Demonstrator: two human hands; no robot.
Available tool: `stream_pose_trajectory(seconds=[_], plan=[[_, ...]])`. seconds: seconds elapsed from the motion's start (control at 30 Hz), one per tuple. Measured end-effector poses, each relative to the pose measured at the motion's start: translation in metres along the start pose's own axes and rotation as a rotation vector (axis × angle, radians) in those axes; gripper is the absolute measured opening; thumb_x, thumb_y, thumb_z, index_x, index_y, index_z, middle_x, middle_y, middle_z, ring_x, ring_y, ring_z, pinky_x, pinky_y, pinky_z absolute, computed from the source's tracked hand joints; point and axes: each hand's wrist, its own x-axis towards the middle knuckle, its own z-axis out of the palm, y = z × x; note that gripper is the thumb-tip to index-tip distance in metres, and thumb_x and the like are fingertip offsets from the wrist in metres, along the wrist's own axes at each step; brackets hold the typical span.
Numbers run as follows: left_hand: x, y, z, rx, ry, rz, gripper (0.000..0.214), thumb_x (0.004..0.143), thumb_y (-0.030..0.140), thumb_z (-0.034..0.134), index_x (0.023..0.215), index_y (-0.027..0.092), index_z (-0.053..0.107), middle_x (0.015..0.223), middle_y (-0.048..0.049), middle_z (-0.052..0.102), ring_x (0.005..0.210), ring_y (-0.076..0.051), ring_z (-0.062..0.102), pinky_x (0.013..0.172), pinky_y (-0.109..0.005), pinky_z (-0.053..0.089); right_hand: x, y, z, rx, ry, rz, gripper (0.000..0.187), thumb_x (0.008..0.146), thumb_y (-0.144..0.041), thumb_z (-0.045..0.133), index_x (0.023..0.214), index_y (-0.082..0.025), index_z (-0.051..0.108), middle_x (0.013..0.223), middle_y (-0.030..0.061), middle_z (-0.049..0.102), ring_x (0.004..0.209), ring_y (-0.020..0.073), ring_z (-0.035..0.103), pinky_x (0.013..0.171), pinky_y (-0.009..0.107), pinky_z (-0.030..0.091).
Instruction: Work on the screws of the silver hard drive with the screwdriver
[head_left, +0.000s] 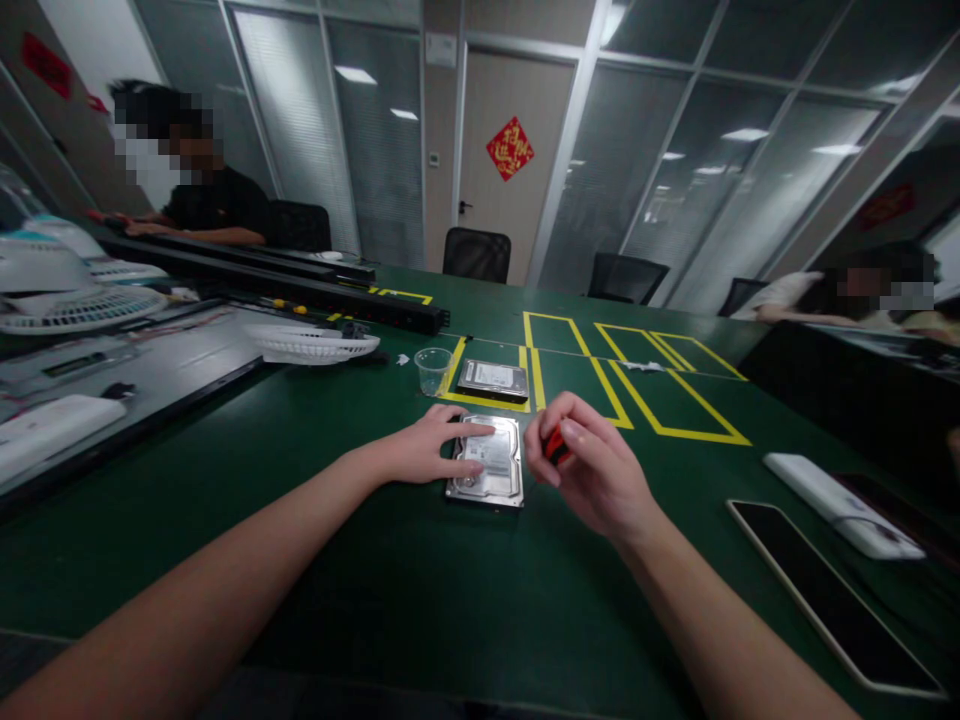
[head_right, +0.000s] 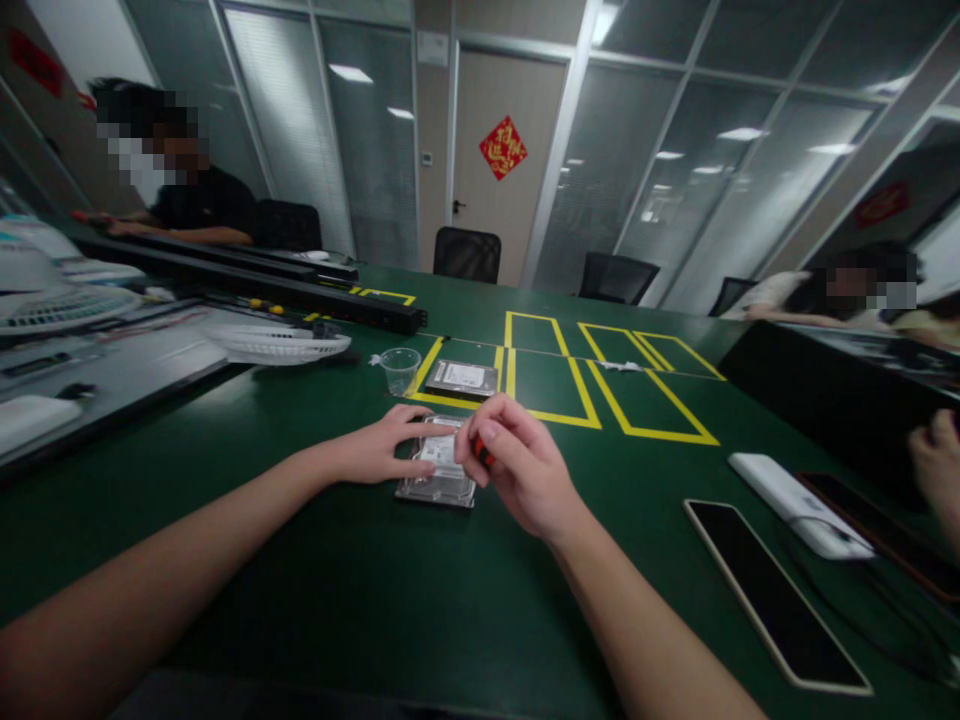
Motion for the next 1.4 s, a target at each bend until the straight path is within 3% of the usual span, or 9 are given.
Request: stream_pose_trajectory(seconds=[0.23, 0.53, 0.77, 1.0, 1.4], plan=[[-0.0009, 0.0025, -0.0025, -0.005, -0.018, -0.020, 0.074, 0.089, 0.080, 0.057, 0.155, 0.050, 0.041, 0.163, -0.0054, 0.030, 0.150, -0.042, 0.029, 0.119, -0.061, 0.031, 0.0012, -0.0016, -0.0014, -0.008, 0.015, -0.008, 0.033, 0.102, -0.042, 0.049, 0.091, -0.019, 0.070, 0.074, 0.0051, 0.067, 0.056, 0.0139, 0.045, 0.057, 0.032, 0.032], [-0.0006, 0.0000, -0.0015, -0.006, -0.007, -0.011, 0.074, 0.088, 0.080, 0.057, 0.154, 0.050, 0.042, 0.164, -0.0039, 0.031, 0.150, -0.042, 0.029, 0.119, -0.061, 0.032, 0.0002, -0.0015, -0.0016, -0.030, 0.001, -0.017, 0.020, 0.097, -0.033, 0.062, 0.084, -0.019, 0.066, 0.073, 0.0024, 0.061, 0.061, 0.0154, 0.051, 0.059, 0.031, 0.035], [-0.0010, 0.0036, -0.0035, -0.009, -0.022, -0.021, 0.073, 0.089, 0.079, 0.058, 0.154, 0.050, 0.043, 0.164, -0.0047, 0.030, 0.151, -0.041, 0.027, 0.121, -0.060, 0.029, 0.0010, -0.0006, -0.0015, -0.006, 0.022, -0.008, 0.015, 0.096, -0.032, 0.064, 0.086, -0.021, 0.062, 0.079, 0.0018, 0.065, 0.056, 0.0120, 0.049, 0.055, 0.029, 0.033], [-0.0003, 0.0020, -0.0024, -0.008, -0.018, -0.009, 0.073, 0.089, 0.079, 0.059, 0.154, 0.050, 0.043, 0.165, -0.0035, 0.030, 0.151, -0.041, 0.028, 0.120, -0.060, 0.030, 0.0021, -0.0026, -0.0024, -0.019, 0.034, -0.008, 0.031, 0.099, -0.045, 0.054, 0.089, -0.019, 0.069, 0.074, 0.0041, 0.066, 0.053, 0.0129, 0.045, 0.054, 0.031, 0.032], [0.0000, 0.0014, -0.0015, 0.014, -0.008, -0.007, 0.072, 0.090, 0.078, 0.058, 0.154, 0.049, 0.043, 0.163, -0.0046, 0.032, 0.150, -0.041, 0.028, 0.120, -0.059, 0.031, 0.0006, -0.0001, -0.0034, -0.033, 0.003, -0.020, 0.022, 0.099, -0.035, 0.060, 0.086, -0.019, 0.066, 0.073, 0.0025, 0.061, 0.061, 0.0147, 0.052, 0.058, 0.030, 0.036]])
